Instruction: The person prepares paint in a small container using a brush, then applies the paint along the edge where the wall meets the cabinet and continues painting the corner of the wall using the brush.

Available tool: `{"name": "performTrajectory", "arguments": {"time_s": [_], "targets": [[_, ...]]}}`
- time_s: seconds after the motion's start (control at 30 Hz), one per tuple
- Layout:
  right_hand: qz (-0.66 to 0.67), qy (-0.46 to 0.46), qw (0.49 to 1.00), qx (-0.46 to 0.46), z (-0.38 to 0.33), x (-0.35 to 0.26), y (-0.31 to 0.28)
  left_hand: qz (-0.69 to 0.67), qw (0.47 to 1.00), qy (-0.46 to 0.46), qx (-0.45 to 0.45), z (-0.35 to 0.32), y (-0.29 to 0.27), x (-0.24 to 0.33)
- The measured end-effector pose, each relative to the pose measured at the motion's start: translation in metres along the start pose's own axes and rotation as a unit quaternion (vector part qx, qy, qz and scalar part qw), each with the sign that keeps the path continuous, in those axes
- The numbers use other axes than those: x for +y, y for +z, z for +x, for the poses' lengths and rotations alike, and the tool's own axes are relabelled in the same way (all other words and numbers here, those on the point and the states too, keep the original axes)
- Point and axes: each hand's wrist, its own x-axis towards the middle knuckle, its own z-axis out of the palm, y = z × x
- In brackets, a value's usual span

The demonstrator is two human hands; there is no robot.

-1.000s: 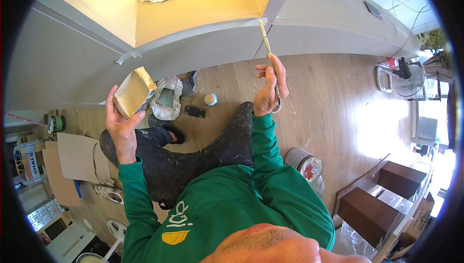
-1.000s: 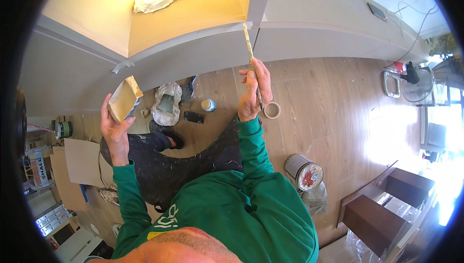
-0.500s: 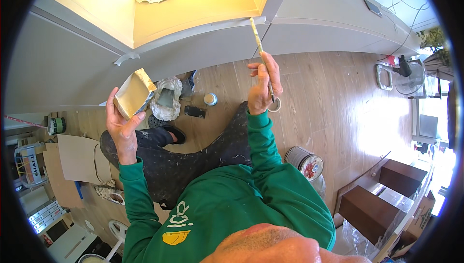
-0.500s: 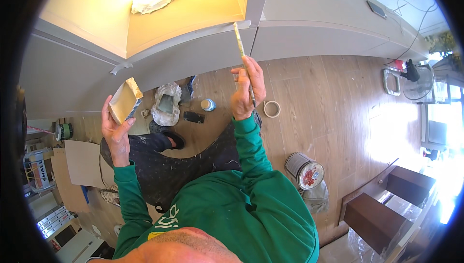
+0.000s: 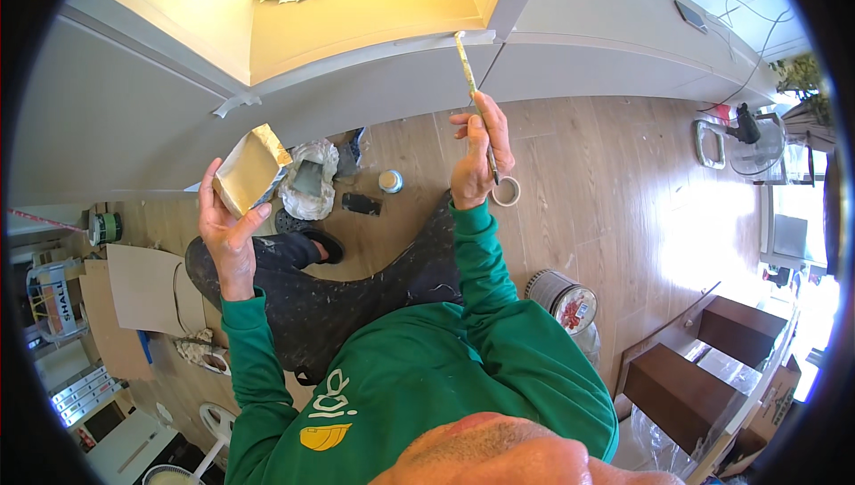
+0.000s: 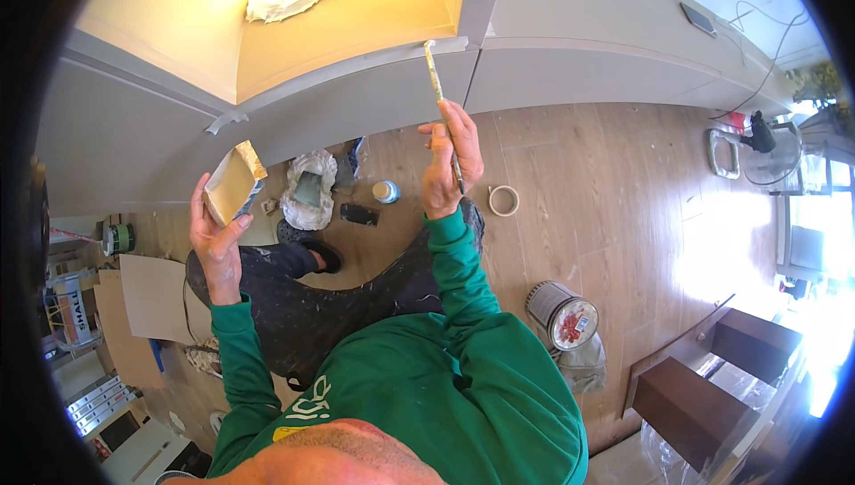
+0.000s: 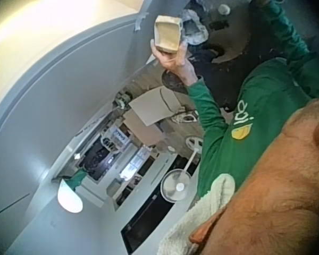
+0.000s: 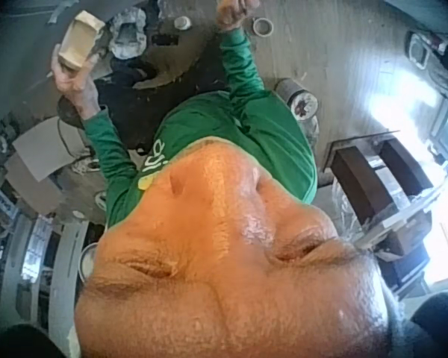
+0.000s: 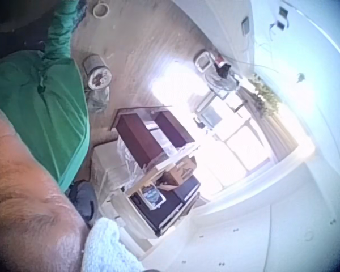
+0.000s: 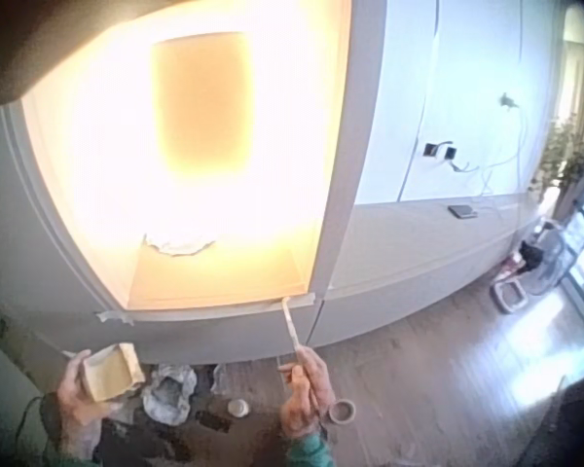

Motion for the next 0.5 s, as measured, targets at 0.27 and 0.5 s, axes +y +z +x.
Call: {"name": "performTrajectory", "arguments": {"time_s": [0.27,0.5], "targets": [[0.062,0.048,0.995,-0.054,-0.014,-0.024,-0.011,-0.026,0.999,-0.004,-0.029,0.008,0.019,-0.002],[0.208,0.258,0.926,-0.179,-0.022,-0.131,-0.034,-0.078,0.991,0.004,-0.105,0.003,0.053,-0.018]]}}
